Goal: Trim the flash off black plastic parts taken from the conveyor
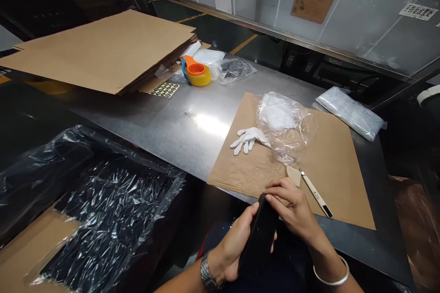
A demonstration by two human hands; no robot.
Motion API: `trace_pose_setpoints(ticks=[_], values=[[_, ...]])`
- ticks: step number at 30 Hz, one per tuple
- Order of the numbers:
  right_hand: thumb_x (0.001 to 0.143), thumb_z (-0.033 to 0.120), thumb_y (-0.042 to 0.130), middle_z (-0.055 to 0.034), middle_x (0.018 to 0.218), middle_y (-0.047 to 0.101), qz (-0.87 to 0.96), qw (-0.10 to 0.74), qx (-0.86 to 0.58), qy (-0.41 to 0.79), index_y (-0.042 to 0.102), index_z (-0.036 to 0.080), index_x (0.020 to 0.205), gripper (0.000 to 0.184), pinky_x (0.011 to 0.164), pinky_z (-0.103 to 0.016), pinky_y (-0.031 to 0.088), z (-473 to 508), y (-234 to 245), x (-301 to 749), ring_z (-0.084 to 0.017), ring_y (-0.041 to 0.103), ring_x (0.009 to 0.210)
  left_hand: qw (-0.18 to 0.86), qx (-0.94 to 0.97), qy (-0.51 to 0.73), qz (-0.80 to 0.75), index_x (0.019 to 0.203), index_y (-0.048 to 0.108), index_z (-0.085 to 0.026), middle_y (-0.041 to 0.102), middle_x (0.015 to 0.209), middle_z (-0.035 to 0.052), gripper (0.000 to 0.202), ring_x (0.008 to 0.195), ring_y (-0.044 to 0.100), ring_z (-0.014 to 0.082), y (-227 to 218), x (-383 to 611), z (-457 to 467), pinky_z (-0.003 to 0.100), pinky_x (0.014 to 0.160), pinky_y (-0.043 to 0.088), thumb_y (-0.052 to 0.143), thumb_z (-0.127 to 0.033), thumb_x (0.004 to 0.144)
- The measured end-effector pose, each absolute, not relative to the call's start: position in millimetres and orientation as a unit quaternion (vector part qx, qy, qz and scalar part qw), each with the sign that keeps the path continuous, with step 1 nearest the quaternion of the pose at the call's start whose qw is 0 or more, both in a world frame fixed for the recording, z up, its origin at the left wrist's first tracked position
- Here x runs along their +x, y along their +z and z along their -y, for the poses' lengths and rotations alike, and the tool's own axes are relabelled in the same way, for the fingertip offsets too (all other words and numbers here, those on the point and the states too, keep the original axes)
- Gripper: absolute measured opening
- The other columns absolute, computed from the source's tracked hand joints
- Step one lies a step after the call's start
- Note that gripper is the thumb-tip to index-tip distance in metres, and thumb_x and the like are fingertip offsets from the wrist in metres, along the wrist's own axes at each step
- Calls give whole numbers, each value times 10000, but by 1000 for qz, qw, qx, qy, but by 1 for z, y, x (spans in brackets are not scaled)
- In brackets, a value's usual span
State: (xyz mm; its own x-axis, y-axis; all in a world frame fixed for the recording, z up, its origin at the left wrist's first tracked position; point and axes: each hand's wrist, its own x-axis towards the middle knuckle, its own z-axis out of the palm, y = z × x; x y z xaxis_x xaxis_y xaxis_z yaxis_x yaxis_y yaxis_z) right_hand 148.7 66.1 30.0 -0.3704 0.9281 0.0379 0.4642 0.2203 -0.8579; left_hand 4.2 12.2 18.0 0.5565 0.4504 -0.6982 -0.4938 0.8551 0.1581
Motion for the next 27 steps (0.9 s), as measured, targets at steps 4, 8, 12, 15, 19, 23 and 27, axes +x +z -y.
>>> trace_pose_setpoints(ticks=[4,8,12,15,19,23,27], values=[[907,348,414,-58,846,653,632,308,-508,498,645,204,987,284,675,-304,465,-59,20,154,-178,587,773,874,-9,283,-395,666,628,-73,584,581,58,563,430,512,97,15,4,-11,192,412,378,377,-550,830],[776,325,628,-67,1173,571,632,286,-508,510,433,258,1293,557,771,-307,469,-33,13,154,-199,567,944,815,22,392,-427,1012,631,-156,660,741,55,395,574,589,133,15,5,-8,232,548,456,478,-468,824],[868,399,473,-15,692,623,551,280,-566,546,548,184,1145,359,450,-227,427,-23,10,147,-125,554,510,788,97,413,-447,1260,480,-226,668,859,51,485,657,601,144,18,6,-5,252,601,472,501,-439,825],[876,437,445,14,578,569,541,291,-570,545,610,173,1051,357,402,-209,381,-29,10,145,-102,506,427,806,102,384,-438,1248,479,-198,625,647,20,496,517,547,113,20,7,-5,206,479,420,435,-484,845],[882,395,453,-37,813,639,566,292,-562,528,542,206,1186,370,561,-253,460,-28,9,142,-143,579,624,817,39,394,-419,1179,526,-191,620,624,16,427,494,546,104,20,6,-10,185,462,409,460,-448,845],[838,324,542,-81,1368,402,574,266,-504,589,124,272,1432,728,927,-363,402,-10,7,139,-219,482,1129,829,-55,407,-380,997,621,-131,655,687,52,364,531,577,119,17,3,-18,209,515,447,445,-417,858],[809,337,598,12,1510,82,551,257,-405,683,-19,318,1423,871,1095,-396,127,-1,4,147,-202,74,1372,828,-98,385,-396,781,645,-96,647,627,69,425,516,583,139,12,-3,-24,243,535,468,412,-442,863]])
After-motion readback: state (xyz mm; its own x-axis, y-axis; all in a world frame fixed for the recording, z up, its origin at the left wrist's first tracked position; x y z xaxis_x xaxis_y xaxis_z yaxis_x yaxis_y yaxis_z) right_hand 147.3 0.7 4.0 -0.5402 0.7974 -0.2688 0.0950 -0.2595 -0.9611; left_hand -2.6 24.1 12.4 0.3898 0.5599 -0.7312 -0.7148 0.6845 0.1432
